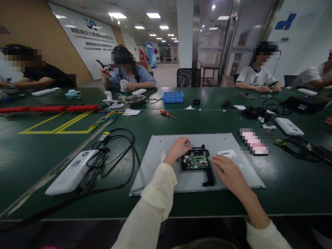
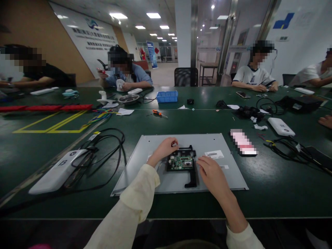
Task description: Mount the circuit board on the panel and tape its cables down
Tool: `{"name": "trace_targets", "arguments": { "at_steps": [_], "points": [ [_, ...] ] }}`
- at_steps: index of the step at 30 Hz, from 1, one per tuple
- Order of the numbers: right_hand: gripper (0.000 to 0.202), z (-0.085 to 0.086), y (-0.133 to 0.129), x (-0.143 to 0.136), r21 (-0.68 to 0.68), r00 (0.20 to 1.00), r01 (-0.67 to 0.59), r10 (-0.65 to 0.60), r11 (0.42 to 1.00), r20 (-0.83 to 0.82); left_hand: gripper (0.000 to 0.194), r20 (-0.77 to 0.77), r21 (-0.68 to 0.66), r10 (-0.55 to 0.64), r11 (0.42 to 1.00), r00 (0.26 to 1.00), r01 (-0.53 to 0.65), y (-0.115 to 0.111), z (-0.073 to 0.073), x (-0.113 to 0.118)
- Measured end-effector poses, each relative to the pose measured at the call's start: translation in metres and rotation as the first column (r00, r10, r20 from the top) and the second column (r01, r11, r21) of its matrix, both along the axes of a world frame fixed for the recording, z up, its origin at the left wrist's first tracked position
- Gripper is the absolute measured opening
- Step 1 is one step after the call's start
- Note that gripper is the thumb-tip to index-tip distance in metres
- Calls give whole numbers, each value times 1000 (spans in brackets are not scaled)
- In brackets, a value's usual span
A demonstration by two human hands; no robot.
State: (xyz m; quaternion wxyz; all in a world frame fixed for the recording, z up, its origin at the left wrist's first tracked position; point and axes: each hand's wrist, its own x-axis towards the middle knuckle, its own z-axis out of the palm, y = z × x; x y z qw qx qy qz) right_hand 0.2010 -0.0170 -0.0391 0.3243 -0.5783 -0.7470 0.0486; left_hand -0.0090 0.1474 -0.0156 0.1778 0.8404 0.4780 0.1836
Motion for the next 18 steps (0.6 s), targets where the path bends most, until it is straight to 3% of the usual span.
{"name": "trace_targets", "arguments": {
  "at_steps": [6,9,13,18],
  "points": [
    [31,50,32,14,-84,979,-144,154,986,132,9,28,2,-19,1000,999,19,1,0,3],
    [29,62,63,15,-98,963,-190,205,977,174,8,48,3,-22,1000,999,22,1,2,3],
    [27,49,89,7,-76,982,-141,149,987,112,6,74,3,-34,999,997,34,2,3,4],
    [28,24,92,5,-33,993,-101,103,994,63,9,117,-19,-44,999,992,47,3,-1,3]
  ]
}}
